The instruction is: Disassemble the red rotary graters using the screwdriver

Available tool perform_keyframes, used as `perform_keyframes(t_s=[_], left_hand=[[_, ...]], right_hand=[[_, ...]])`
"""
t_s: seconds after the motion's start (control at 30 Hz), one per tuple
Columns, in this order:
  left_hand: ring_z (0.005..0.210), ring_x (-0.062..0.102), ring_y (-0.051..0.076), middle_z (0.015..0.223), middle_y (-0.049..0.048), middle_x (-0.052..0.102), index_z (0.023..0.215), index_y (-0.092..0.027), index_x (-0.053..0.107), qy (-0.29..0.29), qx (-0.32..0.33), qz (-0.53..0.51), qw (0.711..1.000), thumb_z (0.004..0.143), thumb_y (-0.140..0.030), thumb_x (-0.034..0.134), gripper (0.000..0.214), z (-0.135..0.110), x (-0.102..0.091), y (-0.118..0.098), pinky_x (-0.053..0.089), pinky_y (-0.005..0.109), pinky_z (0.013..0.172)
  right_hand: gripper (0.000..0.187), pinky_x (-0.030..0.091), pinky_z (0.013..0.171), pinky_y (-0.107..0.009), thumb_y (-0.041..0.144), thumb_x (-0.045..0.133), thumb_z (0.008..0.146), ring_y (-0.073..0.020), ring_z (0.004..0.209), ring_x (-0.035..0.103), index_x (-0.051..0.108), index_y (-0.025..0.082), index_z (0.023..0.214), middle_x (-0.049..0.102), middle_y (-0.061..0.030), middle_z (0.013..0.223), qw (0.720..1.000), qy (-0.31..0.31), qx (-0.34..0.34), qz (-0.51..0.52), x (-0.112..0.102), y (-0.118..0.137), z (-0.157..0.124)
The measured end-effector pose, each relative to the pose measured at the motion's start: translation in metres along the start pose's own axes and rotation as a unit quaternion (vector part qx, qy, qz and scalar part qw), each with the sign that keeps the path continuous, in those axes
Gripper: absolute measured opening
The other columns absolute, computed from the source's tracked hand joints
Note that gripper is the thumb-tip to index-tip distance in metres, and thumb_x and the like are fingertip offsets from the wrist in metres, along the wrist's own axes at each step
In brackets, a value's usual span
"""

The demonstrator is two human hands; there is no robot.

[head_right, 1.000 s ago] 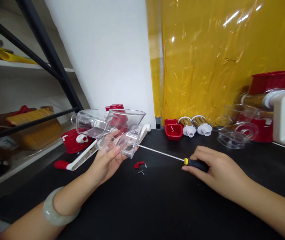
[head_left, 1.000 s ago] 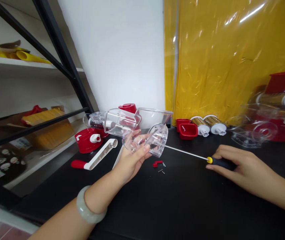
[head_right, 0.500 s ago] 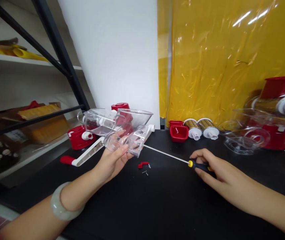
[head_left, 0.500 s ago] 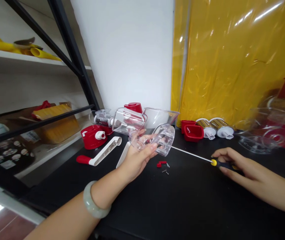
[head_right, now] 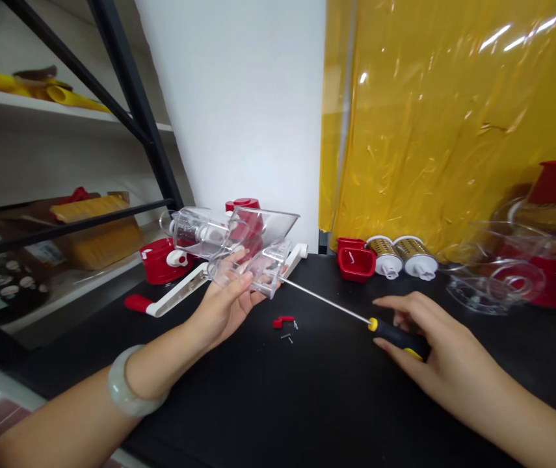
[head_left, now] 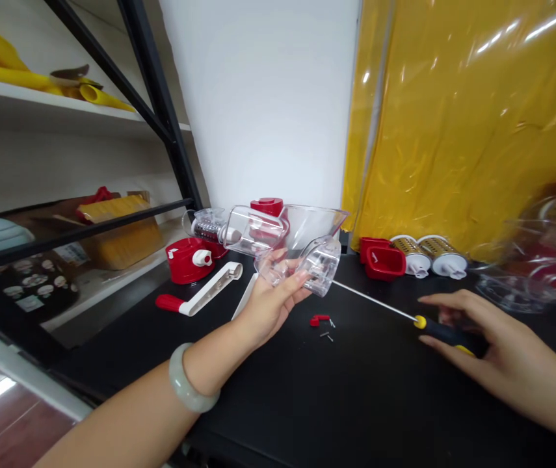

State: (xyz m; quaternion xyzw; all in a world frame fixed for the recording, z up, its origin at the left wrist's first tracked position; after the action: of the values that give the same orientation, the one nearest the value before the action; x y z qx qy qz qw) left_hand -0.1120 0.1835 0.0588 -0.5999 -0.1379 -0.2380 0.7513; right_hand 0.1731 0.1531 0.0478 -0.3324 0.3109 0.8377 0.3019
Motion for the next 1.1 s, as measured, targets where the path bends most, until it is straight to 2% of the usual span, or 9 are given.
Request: perform_keyframes(t_s=[0.07,0.17,0.3,0.43,0.7,0.8,0.93,1.03,1.1], left_hand=[[0.089,0.069,0.016,0.103,-0.0015,0.069,0.112,-0.028,0.043,0.001,0.007,-0.004,1.0,0.068,-0.027,0.085,0.06,0.001,0.0,-0.001,0.053,0.034,0.081],[0.091,0.07,0.018,0.104,-0.0015,0.069,0.112,-0.029,0.043,0.001,0.007,-0.003,1.0,0.068,-0.026,0.084,0.06,0.001,0.0,-0.001,0.053,0.036,0.082],[0.092,0.07,0.019,0.104,-0.0017,0.068,0.113,-0.028,0.043,0.002,0.006,-0.002,1.0,0.068,-0.025,0.084,0.061,0.0,0.0,-0.001,0.053,0.037,0.082],[0.09,0.069,0.018,0.104,-0.0015,0.068,0.112,-0.028,0.043,0.006,0.007,-0.004,1.0,0.067,-0.027,0.085,0.062,-0.001,0.0,-0.001,0.053,0.035,0.08],[0.093,0.069,0.019,0.102,-0.0011,0.069,0.11,-0.028,0.043,0.005,0.025,-0.009,1.0,0.069,-0.028,0.084,0.059,0.002,0.0,-0.008,0.053,0.035,0.08],[0.093,0.069,0.019,0.1,-0.0018,0.068,0.109,-0.028,0.042,0.006,0.034,-0.015,0.999,0.068,-0.029,0.085,0.059,0.003,0.0,-0.011,0.053,0.035,0.081],[0.093,0.068,0.018,0.102,-0.0017,0.068,0.11,-0.028,0.041,0.009,0.035,-0.014,0.999,0.07,-0.03,0.084,0.059,0.004,-0.001,-0.012,0.053,0.036,0.082],[0.092,0.068,0.018,0.103,-0.0012,0.068,0.111,-0.028,0.041,0.016,0.035,-0.01,0.999,0.07,-0.03,0.083,0.058,0.003,-0.001,-0.011,0.052,0.036,0.082],[0.092,0.068,0.018,0.103,-0.0013,0.068,0.11,-0.028,0.041,0.017,0.038,-0.014,0.999,0.071,-0.029,0.083,0.058,0.002,0.0,-0.012,0.052,0.035,0.082]], right_hand=[[0.043,0.059,0.078,-0.035,0.034,0.063,0.086,-0.0243,0.091,0.068,0.055,0.028,0.128,0.064,-0.0083,0.103,1.0,0.011,0.003,-0.005,0.001,-0.001,0.001],[0.031,0.057,0.087,-0.031,0.028,0.061,0.084,-0.0251,0.105,0.067,0.065,0.03,0.114,0.064,-0.0082,0.118,0.998,0.054,-0.021,0.012,0.006,0.001,0.002],[0.013,0.059,0.077,-0.027,0.032,0.059,0.088,-0.0232,0.09,0.072,0.07,0.029,0.094,0.073,-0.0052,0.101,0.995,0.089,-0.002,0.039,0.01,-0.004,0.004],[0.017,0.059,0.068,-0.029,0.04,0.06,0.088,-0.0251,0.081,0.073,0.065,0.032,0.102,0.075,-0.0038,0.095,0.996,0.068,0.049,0.014,0.006,-0.016,0.0],[0.03,0.058,0.084,-0.031,0.047,0.055,0.091,-0.0282,0.103,0.07,0.059,0.036,0.118,0.072,-0.0054,0.111,0.985,0.092,0.115,0.09,0.005,-0.034,-0.009],[0.04,0.058,0.082,-0.026,0.047,0.071,0.079,-0.0284,0.107,0.069,0.064,0.035,0.117,0.071,-0.0061,0.114,0.964,0.072,0.181,0.183,0.007,-0.055,-0.01],[0.088,0.059,0.071,-0.022,0.047,0.089,0.051,-0.0265,0.102,0.07,0.054,0.041,0.133,0.071,-0.0051,0.114,0.888,-0.069,0.321,0.322,0.002,-0.079,-0.015],[0.08,0.059,0.064,-0.022,0.065,0.077,0.06,-0.0231,0.089,0.071,0.054,0.038,0.133,0.073,-0.0053,0.104,0.818,-0.099,0.387,0.414,0.01,-0.076,-0.02],[0.076,0.055,0.047,-0.024,0.078,0.063,0.065,-0.0211,0.061,0.066,0.058,0.032,0.126,0.073,-0.0058,0.082,0.802,-0.076,0.417,0.42,0.017,-0.072,-0.023]])
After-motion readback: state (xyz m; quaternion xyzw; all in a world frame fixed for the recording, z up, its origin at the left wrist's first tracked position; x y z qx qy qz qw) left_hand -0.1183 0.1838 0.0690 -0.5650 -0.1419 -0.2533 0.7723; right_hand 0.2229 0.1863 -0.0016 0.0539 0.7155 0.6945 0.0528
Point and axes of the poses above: each hand's wrist, its own z-axis towards the middle knuckle, its own x-axis out of the palm, y = z × x, the point moved 8 cm from there along z, towards the middle knuckle
